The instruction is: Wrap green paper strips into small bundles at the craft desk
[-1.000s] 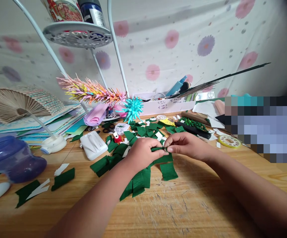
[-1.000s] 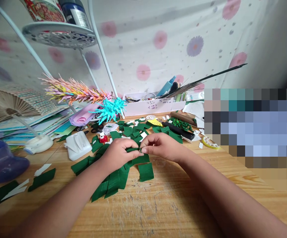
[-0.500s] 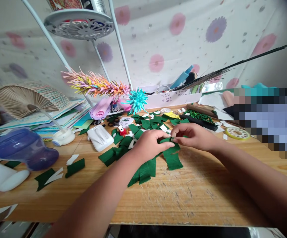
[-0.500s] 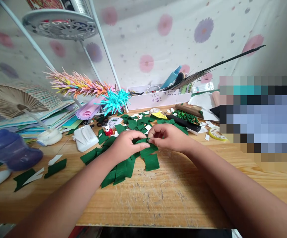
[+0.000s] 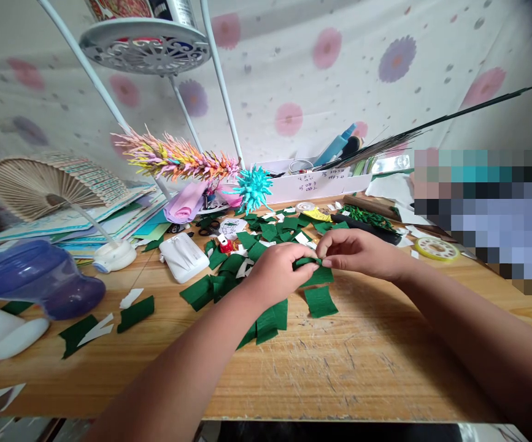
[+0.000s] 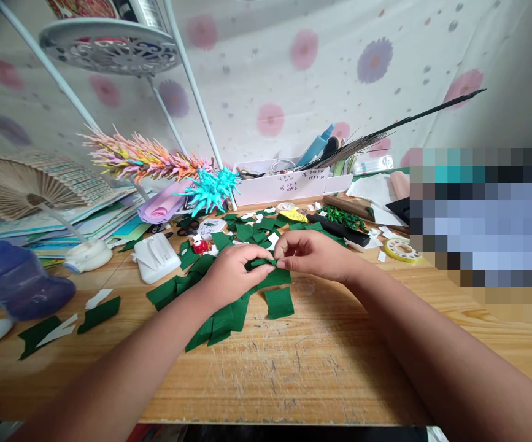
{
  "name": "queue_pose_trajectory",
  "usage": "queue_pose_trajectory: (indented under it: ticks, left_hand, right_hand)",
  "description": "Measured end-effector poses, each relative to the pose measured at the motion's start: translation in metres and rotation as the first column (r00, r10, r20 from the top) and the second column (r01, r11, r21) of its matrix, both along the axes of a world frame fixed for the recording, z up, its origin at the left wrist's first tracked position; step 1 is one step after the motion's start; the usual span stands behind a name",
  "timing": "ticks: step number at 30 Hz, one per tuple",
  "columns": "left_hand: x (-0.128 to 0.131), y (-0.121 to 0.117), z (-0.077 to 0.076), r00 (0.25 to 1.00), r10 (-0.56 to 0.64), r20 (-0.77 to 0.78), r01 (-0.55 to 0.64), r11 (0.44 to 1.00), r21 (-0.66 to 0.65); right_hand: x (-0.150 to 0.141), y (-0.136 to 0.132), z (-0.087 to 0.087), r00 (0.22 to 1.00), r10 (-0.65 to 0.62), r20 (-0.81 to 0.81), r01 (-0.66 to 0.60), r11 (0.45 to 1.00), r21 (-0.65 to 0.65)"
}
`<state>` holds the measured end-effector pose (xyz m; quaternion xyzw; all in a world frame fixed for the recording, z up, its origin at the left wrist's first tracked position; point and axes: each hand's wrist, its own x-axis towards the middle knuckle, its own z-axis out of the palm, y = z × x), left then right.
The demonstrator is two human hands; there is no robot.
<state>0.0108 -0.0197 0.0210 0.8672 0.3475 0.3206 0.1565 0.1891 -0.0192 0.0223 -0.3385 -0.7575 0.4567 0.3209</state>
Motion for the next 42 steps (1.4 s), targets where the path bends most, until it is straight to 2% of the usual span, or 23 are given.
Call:
queue_pose_trajectory:
  ticks: [5,11,16,19,29,38,42]
  left_hand:
    - [0.0004,0.0016,-0.0023,0.999,0.003,0.032,-0.003,1.0,-0.006]
    - [-0.0003,0.0034,-0.0045,0.997,0.068,0.018,-0.068,0.998,-0.014]
    - [-0.0016,0.0045,-0.006,0.99,0.137,-0.031,-0.137,0.991,0.007]
    - [-0.002,0.0048,-0.0064,0.986,0.162,-0.033,-0.161,0.987,0.021]
    - [0.0006,0.0045,-0.0077,0.985,0.169,0.017,-0.168,0.985,-0.045]
    - [-0.0003,0.0037,-0.0056,0.995,0.094,0.043,-0.08,0.965,-0.251]
    - [0.0011,0.0023,-0.0038,0.992,0.064,0.11,-0.024,0.942,-0.334]
  right_hand:
    - [-0.0007,-0.0003,0.0003,0.999,-0.009,0.032,0.008,0.999,0.042]
    - [-0.0015,-0.0022,0.0051,0.965,-0.118,0.234,0.051,0.961,0.272]
    - [-0.0043,-0.0014,0.0019,0.939,-0.212,0.27,0.091,0.912,0.399]
    - [-0.0045,-0.0012,0.0004,0.942,-0.222,0.25,0.108,0.909,0.402]
    - [-0.0018,-0.0027,0.004,0.966,-0.153,0.21,0.087,0.952,0.292]
    - [-0.0043,-0.0024,0.0007,0.975,-0.162,0.152,0.108,0.944,0.311]
    - [-0.004,-0.003,0.0013,0.977,-0.167,0.129,0.125,0.951,0.283]
